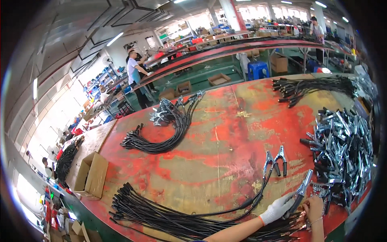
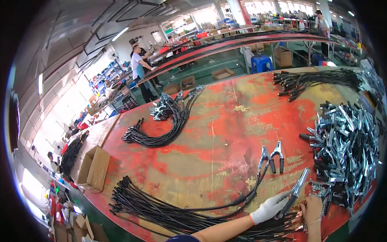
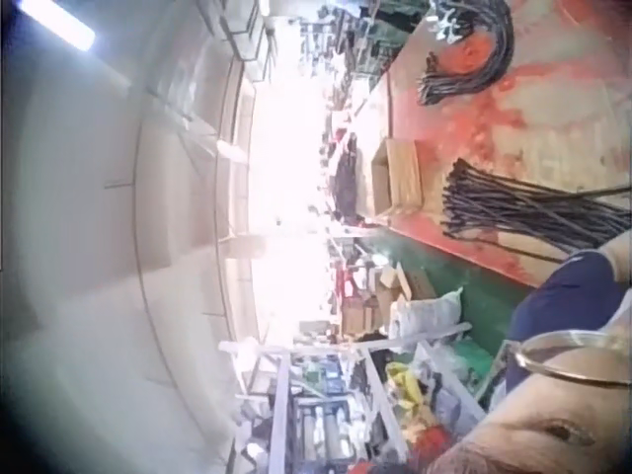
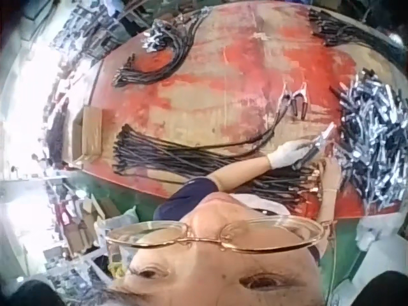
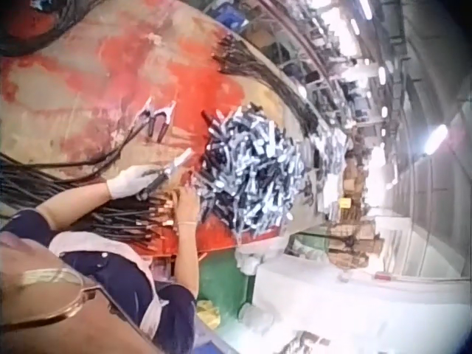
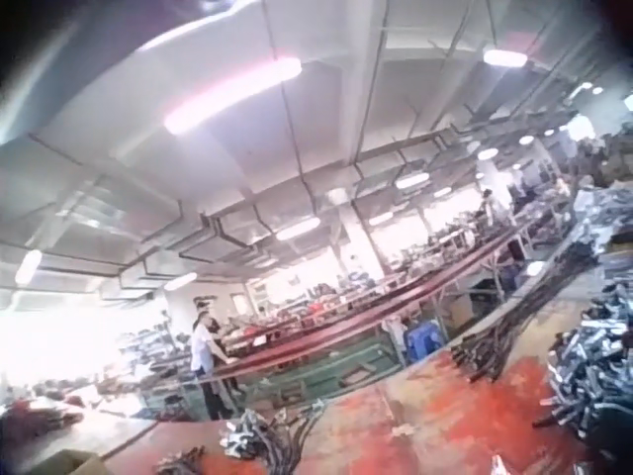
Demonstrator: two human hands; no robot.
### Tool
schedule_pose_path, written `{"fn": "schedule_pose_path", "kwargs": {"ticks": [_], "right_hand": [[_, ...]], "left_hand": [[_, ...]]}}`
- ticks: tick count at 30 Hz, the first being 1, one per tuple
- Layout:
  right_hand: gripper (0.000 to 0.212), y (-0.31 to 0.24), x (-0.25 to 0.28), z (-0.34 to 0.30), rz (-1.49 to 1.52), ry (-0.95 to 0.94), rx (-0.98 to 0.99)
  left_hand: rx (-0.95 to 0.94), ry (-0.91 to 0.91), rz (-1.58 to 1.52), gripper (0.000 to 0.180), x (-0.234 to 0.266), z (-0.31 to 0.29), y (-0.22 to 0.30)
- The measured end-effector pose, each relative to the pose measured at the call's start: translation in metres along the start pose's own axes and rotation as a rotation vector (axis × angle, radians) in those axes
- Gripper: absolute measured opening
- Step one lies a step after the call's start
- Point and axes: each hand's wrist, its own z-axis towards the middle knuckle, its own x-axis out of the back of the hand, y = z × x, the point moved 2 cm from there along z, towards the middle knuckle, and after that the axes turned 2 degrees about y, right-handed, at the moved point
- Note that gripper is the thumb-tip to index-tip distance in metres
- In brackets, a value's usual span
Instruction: Manually attaching metal clamps to the ends of heavy-duty electrical cables in a factory setting.
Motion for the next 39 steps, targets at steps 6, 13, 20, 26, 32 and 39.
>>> {"fn": "schedule_pose_path", "kwargs": {"ticks": [6,13,20,26,32,39], "right_hand": [[0.016,-0.009,0.014,0.002,0.192,0.005,-0.155],[0.018,-0.014,-0.002,0.038,0.103,-0.012,-0.059],[0.012,-0.003,-0.009,0.043,-0.079,0.037,0.019],[0.011,0.001,-0.013,0.039,-0.072,0.034,-0.061],[0.013,-0.006,-0.011,0.045,-0.078,0.05,0.009],[0.028,-0.068,0.028,0.055,0.363,0.278,0.101]], "left_hand": [[-0.069,0.083,0.174,0.042,0.006,0.004,-0.003],[0.031,0.103,-0.017,0.037,0.027,0.02,-0.021],[0.128,0.102,-0.202,0.038,0.01,0.009,0.012],[0.125,0.129,-0.218,0.034,0.006,0.006,0.017],[0.149,0.126,-0.136,0.037,0.012,0.007,0.013],[-0.001,0.132,-0.006,0.046,0.007,0.008,0.011]]}}
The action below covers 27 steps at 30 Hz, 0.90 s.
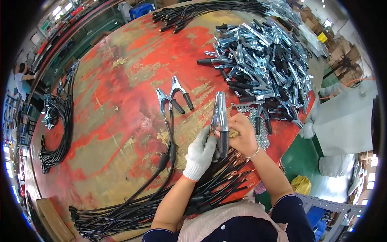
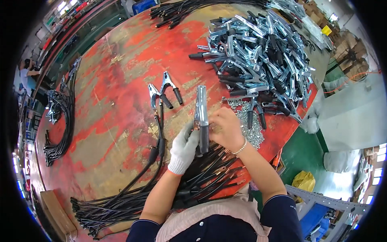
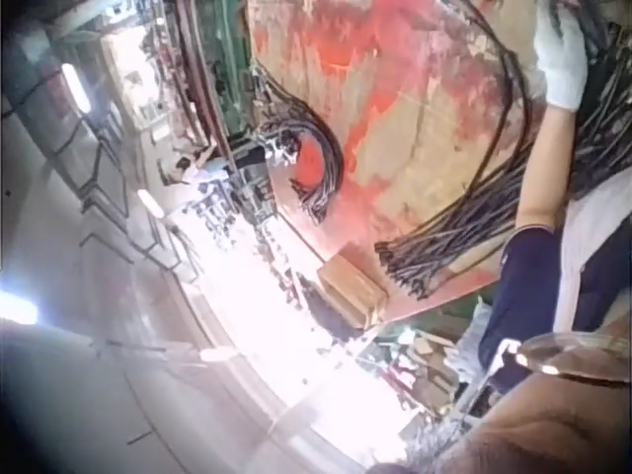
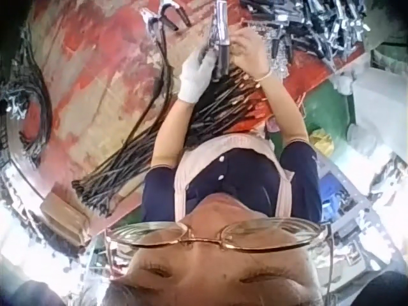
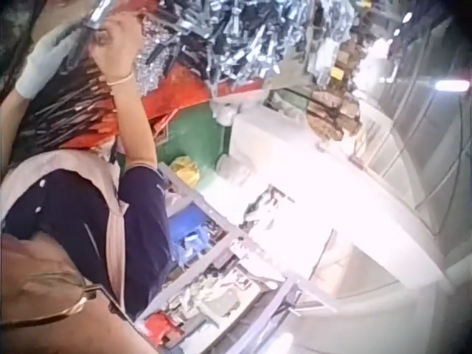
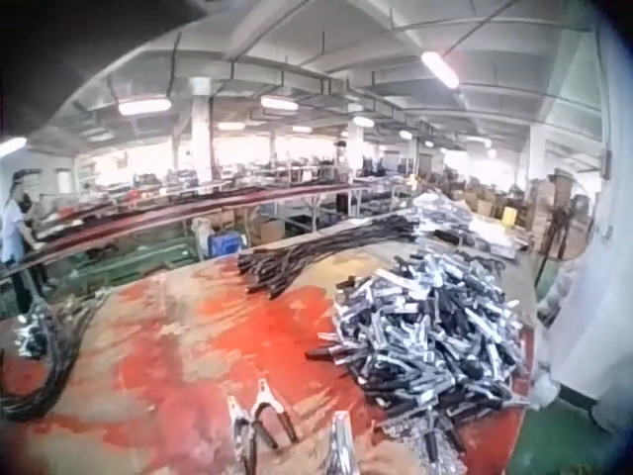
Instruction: Manually attaching metal clamps to the ends of heavy-duty electrical cables in a factory setting.
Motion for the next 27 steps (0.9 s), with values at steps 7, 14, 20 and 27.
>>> {"fn": "schedule_pose_path", "kwargs": {"ticks": [7,14,20,27], "right_hand": [[0.024,-0.016,-0.004,0.01,-0.125,0.016,0.123],[0.022,-0.017,-0.002,0.01,-0.135,0.026,0.131],[0.021,-0.012,-0.001,0.009,-0.09,0.054,0.151],[0.024,-0.011,-0.003,0.01,-0.072,0.012,0.136]], "left_hand": [[-0.018,-0.016,-0.013,0.046,0.0,-0.002,0.002],[0.016,-0.027,-0.033,0.045,-0.001,-0.003,0.0],[0.019,-0.014,-0.041,0.035,-0.003,-0.003,0.003],[0.058,0.005,-0.086,0.037,-0.004,-0.006,0.012]]}}
